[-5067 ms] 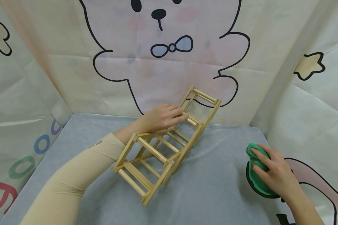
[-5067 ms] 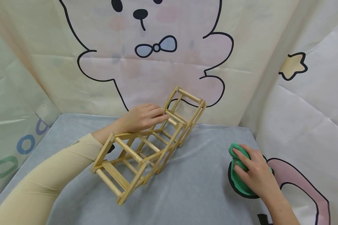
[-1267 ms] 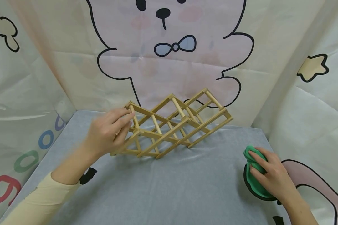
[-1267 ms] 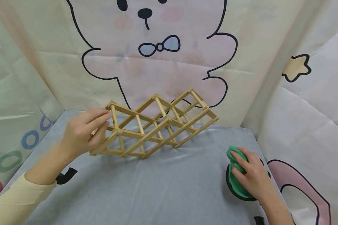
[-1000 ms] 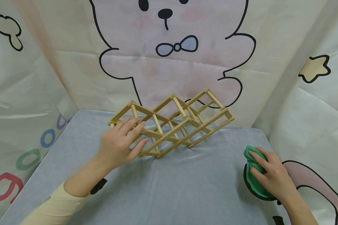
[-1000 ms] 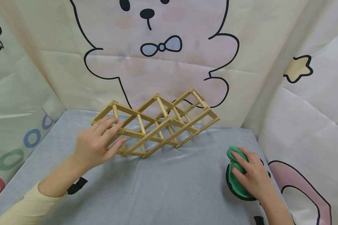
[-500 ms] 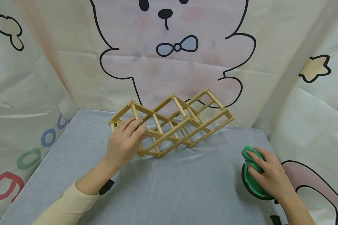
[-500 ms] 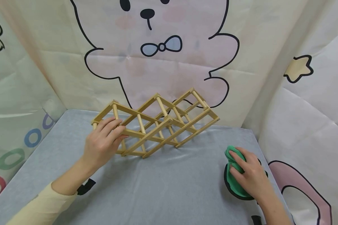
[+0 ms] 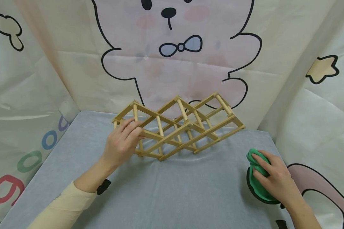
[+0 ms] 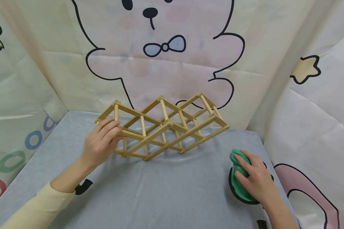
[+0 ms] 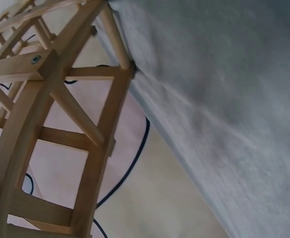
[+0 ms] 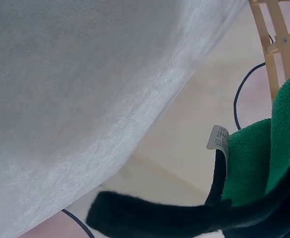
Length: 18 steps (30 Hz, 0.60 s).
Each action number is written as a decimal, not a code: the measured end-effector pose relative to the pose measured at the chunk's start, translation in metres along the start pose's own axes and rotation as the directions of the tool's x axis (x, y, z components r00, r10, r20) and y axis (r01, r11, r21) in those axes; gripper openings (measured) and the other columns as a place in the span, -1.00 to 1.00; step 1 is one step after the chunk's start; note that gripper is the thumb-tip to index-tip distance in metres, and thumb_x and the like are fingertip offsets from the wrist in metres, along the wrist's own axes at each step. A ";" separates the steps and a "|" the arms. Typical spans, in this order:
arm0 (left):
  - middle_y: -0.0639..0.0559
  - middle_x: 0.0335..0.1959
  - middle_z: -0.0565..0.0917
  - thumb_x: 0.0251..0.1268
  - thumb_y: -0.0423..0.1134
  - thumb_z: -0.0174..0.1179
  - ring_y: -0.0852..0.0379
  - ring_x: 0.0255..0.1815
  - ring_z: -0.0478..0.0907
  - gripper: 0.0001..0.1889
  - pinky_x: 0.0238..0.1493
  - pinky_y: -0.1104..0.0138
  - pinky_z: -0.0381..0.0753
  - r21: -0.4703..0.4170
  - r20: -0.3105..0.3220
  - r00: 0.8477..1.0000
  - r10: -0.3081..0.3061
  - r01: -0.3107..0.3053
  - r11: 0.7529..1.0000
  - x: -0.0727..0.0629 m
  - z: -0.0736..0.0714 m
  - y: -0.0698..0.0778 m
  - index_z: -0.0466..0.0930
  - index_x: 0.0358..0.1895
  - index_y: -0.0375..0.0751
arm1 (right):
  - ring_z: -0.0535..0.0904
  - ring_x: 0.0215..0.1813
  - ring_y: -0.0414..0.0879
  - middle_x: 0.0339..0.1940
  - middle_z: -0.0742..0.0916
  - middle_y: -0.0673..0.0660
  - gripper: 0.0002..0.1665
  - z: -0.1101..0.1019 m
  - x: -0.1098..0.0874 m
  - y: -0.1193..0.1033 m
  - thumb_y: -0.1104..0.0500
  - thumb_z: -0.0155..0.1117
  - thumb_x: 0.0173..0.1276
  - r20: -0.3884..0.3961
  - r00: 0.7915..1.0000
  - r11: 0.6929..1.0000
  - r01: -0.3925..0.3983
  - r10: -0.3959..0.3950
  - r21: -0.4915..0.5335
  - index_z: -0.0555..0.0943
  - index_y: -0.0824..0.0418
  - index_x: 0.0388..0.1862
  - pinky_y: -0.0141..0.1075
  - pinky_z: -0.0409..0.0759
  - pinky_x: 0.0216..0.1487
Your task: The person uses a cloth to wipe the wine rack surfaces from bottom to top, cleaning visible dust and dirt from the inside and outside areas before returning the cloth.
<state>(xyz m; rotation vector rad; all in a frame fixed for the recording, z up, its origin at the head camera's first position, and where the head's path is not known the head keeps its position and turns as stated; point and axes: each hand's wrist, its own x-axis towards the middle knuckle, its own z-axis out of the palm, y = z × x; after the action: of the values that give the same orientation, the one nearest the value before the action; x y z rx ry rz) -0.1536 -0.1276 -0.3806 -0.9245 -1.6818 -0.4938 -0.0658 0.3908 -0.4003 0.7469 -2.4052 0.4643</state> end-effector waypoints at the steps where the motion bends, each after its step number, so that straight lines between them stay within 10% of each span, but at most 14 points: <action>1: -0.26 -0.13 0.77 0.46 -0.24 0.34 -0.31 -0.09 0.73 -0.80 -0.08 -0.04 0.80 -0.012 -0.008 1.000 0.006 -0.006 1.000 -0.001 0.000 -0.002 0.66 -0.19 -0.36 | 0.49 0.06 0.26 0.18 0.65 0.43 -0.28 0.000 0.000 0.000 -0.24 0.00 0.63 -0.006 1.000 1.000 0.005 -0.005 0.000 0.74 0.35 0.14 -0.61 0.15 0.36; 18: -0.30 -0.08 0.78 0.49 -0.29 0.32 -0.31 -0.04 0.74 -0.80 0.07 0.01 0.77 -0.138 -0.048 0.995 0.090 -0.095 0.986 -0.009 0.010 -0.038 0.65 -0.13 -0.43 | 0.50 0.04 0.22 0.18 0.66 0.43 -0.28 0.000 0.000 -0.002 -0.24 -0.01 0.63 -0.004 1.000 1.000 0.009 -0.009 -0.011 0.74 0.34 0.15 -0.61 0.20 0.27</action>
<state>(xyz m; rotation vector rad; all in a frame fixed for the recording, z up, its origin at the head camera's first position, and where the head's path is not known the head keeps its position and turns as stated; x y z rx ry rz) -0.1888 -0.1464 -0.3875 -1.0821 -1.5742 -0.5701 -0.0648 0.3896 -0.3999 0.7511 -2.3981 0.4484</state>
